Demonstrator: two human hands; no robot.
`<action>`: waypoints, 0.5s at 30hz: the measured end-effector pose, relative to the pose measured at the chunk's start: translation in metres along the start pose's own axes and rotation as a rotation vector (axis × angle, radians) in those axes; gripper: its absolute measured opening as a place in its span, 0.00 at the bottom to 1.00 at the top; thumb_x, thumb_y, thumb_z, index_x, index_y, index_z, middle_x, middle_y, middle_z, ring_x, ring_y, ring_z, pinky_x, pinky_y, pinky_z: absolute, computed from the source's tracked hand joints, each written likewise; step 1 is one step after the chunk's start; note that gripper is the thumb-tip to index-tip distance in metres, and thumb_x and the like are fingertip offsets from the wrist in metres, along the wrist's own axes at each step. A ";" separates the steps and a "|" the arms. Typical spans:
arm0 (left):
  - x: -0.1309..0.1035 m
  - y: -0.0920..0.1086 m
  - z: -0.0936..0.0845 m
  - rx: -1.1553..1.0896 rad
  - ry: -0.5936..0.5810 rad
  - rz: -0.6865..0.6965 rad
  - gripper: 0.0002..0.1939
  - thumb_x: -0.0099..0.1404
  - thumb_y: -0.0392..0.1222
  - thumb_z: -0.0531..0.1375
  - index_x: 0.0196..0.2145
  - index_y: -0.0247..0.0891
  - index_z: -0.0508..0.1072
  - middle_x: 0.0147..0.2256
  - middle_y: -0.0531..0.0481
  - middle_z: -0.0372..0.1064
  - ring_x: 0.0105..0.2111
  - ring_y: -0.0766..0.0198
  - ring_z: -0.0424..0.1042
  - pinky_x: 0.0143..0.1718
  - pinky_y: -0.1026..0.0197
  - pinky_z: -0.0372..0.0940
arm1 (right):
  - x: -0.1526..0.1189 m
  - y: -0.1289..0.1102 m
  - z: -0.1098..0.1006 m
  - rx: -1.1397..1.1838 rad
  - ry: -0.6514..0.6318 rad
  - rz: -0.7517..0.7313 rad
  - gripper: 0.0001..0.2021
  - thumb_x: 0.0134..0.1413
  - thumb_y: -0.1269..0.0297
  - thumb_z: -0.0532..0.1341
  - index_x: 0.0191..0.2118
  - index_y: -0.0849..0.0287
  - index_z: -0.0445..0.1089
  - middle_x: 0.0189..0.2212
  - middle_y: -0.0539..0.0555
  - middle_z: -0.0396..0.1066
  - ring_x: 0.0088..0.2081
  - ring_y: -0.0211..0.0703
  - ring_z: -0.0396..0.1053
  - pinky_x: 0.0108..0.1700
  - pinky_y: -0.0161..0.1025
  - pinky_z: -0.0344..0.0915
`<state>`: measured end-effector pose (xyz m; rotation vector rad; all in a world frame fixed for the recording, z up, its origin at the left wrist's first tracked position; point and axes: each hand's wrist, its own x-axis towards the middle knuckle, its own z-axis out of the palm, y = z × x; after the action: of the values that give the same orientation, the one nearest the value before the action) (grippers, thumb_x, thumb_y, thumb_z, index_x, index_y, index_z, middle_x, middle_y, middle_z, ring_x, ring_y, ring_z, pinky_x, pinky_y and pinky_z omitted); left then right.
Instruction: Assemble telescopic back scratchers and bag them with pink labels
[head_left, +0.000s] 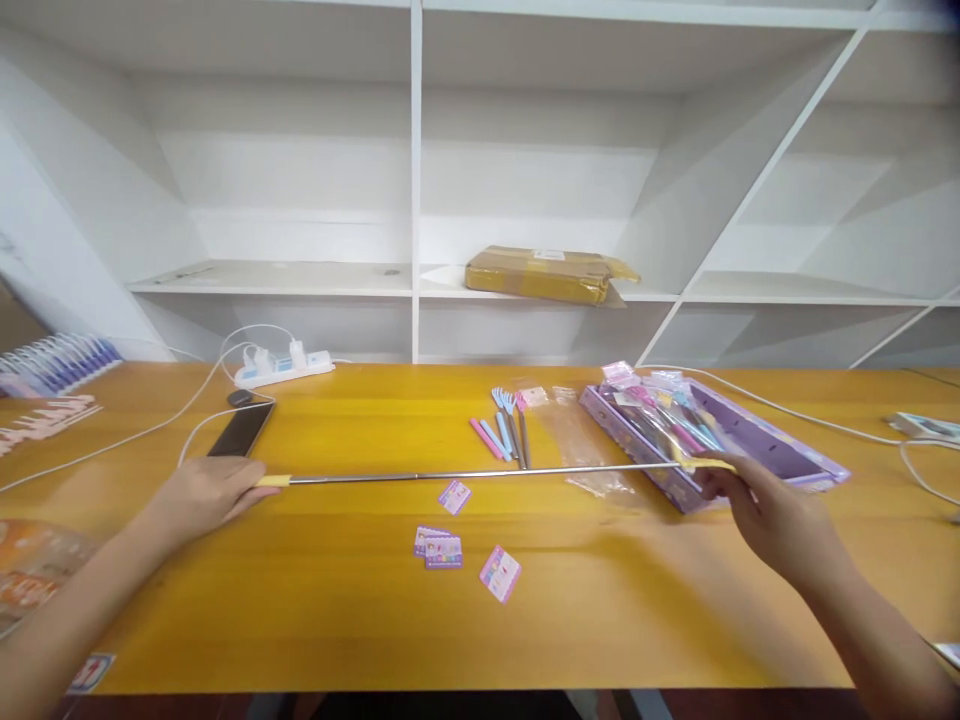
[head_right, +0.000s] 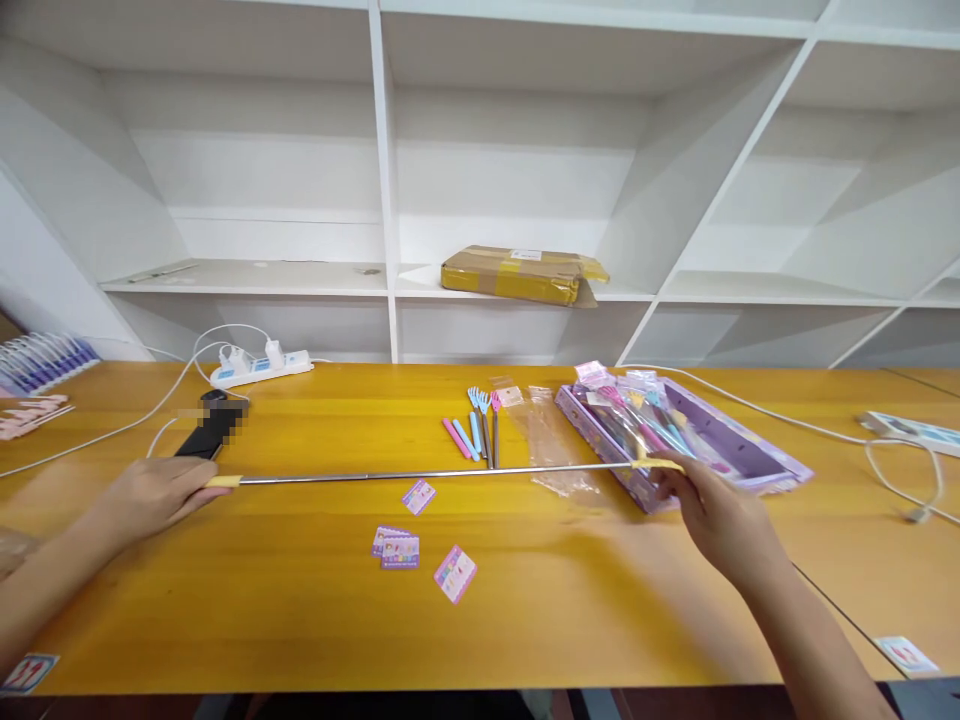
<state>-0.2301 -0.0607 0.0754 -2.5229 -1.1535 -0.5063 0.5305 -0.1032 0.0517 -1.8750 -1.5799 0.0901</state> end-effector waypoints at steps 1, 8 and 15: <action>0.000 0.006 0.001 0.007 0.012 0.020 0.19 0.75 0.52 0.57 0.29 0.40 0.71 0.24 0.54 0.71 0.25 0.67 0.66 0.29 0.65 0.55 | -0.003 0.005 0.003 0.008 -0.008 -0.003 0.10 0.64 0.63 0.56 0.47 0.50 0.72 0.36 0.64 0.78 0.38 0.49 0.77 0.45 0.46 0.65; 0.016 0.035 0.005 0.054 0.020 0.096 0.15 0.74 0.45 0.57 0.29 0.41 0.71 0.24 0.52 0.71 0.24 0.64 0.71 0.27 0.61 0.58 | -0.008 0.031 0.007 -0.201 -0.072 0.100 0.07 0.56 0.53 0.60 0.32 0.47 0.67 0.32 0.65 0.76 0.29 0.53 0.73 0.32 0.46 0.56; 0.017 0.037 0.007 0.028 0.029 0.140 0.13 0.75 0.43 0.57 0.30 0.40 0.70 0.24 0.52 0.70 0.23 0.64 0.69 0.26 0.61 0.57 | -0.016 0.037 -0.010 -0.237 -0.132 0.100 0.08 0.57 0.51 0.60 0.33 0.47 0.65 0.26 0.63 0.72 0.28 0.57 0.72 0.32 0.46 0.55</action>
<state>-0.1900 -0.0694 0.0715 -2.5405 -0.9581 -0.4848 0.5628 -0.1235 0.0342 -2.1707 -1.6442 0.0747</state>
